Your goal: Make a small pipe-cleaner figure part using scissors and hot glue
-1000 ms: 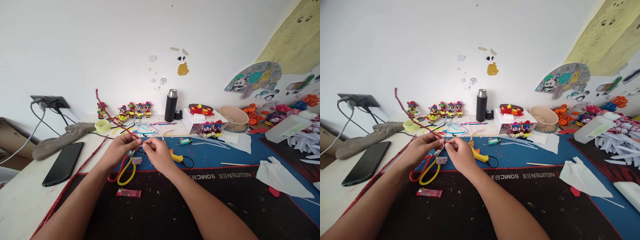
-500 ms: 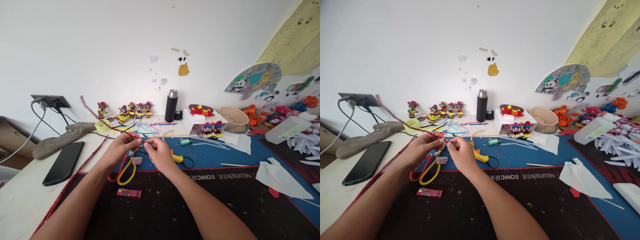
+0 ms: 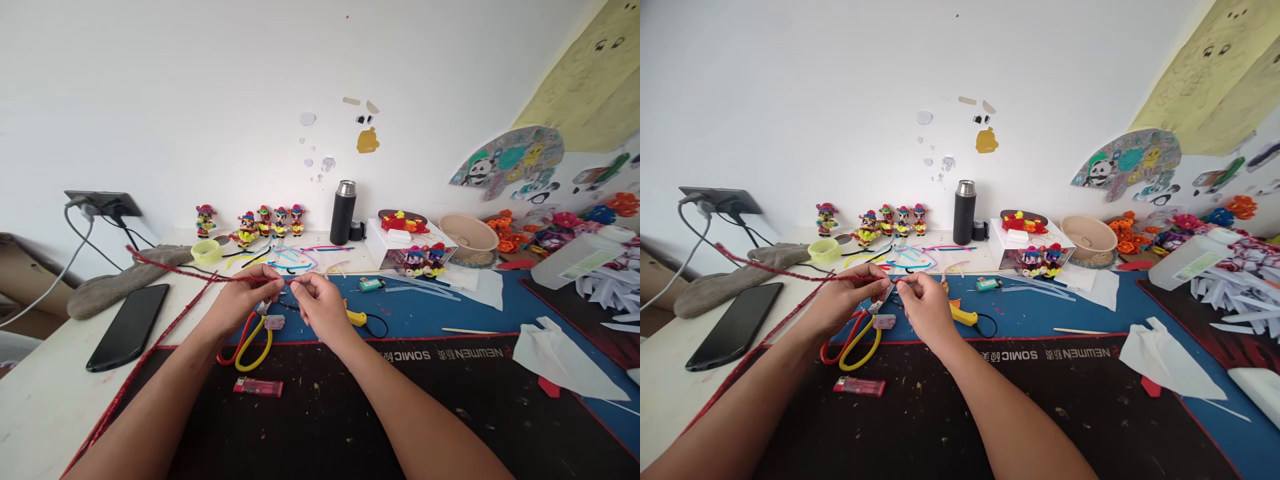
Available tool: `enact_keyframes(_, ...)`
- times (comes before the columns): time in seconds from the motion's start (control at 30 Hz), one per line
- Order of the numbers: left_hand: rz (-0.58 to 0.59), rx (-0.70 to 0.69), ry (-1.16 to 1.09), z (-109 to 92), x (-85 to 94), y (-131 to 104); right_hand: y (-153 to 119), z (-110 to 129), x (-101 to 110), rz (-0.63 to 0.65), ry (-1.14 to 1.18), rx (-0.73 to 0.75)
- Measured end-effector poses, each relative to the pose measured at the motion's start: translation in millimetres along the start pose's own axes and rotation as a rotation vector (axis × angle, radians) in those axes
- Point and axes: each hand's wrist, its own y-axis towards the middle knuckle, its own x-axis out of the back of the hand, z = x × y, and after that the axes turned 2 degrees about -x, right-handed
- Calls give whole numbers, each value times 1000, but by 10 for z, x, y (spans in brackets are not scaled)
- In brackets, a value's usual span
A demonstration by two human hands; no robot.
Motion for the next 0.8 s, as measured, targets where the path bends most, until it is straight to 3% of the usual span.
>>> enact_keyframes(0.4,50,-14,-35,-23,-6,-12,9,-21,2,-25,4,41)
enact_keyframes(0.6,11,104,-240,41,16,26,-30,7,6,-3,-156,104)
enact_keyframes(0.8,-14,47,-5,-17,46,19,-57,-19,6,26,-382,182)
